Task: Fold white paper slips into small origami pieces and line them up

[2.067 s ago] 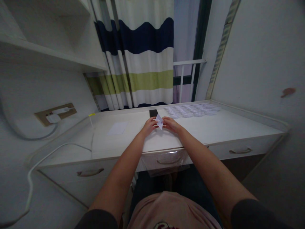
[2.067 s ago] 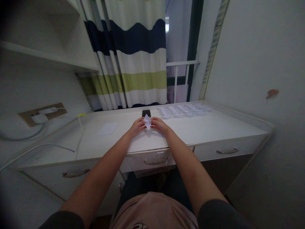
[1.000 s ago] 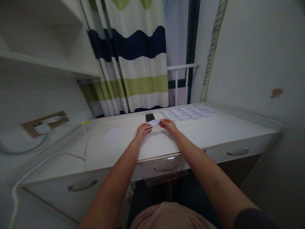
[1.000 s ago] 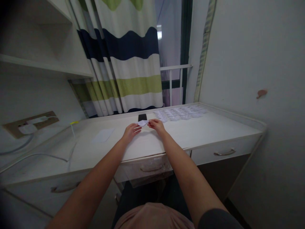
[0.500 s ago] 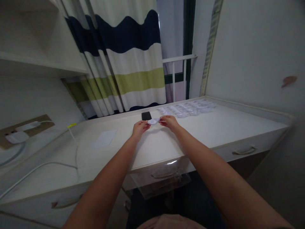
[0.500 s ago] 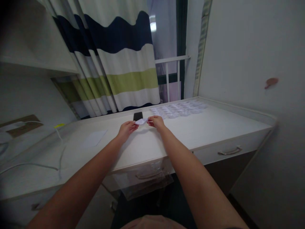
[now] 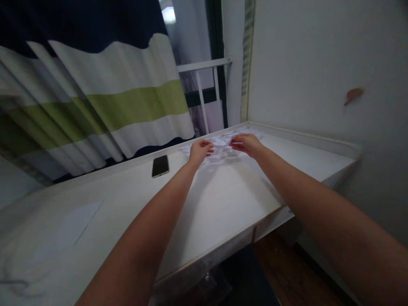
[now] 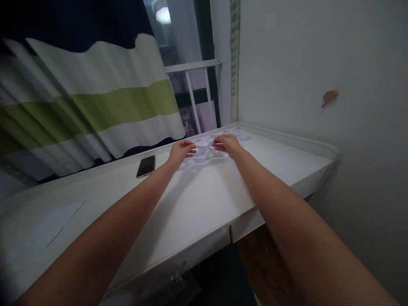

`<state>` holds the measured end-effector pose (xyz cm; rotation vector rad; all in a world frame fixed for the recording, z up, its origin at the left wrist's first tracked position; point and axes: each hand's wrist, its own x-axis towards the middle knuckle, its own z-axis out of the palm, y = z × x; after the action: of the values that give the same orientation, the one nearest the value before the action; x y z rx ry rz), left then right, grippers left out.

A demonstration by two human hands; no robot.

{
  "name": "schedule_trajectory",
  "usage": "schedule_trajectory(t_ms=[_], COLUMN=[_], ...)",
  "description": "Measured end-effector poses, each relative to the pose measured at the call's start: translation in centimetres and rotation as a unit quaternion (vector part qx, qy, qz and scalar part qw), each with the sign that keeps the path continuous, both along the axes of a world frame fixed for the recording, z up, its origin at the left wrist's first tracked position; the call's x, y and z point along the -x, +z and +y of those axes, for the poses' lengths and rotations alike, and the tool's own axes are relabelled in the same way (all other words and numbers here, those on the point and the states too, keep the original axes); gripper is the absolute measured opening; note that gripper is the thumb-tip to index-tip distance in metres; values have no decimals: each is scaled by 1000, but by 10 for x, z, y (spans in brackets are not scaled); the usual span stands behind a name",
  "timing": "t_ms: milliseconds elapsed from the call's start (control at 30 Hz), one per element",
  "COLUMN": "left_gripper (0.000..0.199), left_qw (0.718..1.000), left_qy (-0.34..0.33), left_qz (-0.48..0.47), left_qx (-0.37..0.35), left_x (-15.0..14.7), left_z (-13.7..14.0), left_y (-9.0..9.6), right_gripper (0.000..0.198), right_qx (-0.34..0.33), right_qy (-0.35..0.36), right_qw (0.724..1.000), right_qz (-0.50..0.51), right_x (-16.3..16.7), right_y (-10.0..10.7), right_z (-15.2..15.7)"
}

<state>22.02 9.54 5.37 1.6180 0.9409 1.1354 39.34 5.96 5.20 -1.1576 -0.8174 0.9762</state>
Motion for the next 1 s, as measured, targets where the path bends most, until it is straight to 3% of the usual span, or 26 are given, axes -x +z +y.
schedule_trajectory(t_ms=[233,433,600,833,1000], left_gripper=[3,5,8,15,18], left_qw=[994,973,937,892,880], left_qy=[-22,-31,-38,-56,-62], left_qz=[82,173,278,400,426], left_qx=[-67,-149,-209,-203,-201], left_x=[-110,-176,-207,-228,-231], left_z=[38,60,68,63,59], left_y=[6,-5,-11,-17,-20], right_gripper=[11,9,11,13,15], right_qx=[16,45,72,97,109], right_qy=[-62,-114,-140,-185,-196], right_qw=[998,992,987,977,973], right_qz=[-6,-22,-33,-44,-59], right_x=[-99,-156,-180,-195,-196], right_y=[8,1,-14,-34,-40], right_z=[9,17,27,38,39])
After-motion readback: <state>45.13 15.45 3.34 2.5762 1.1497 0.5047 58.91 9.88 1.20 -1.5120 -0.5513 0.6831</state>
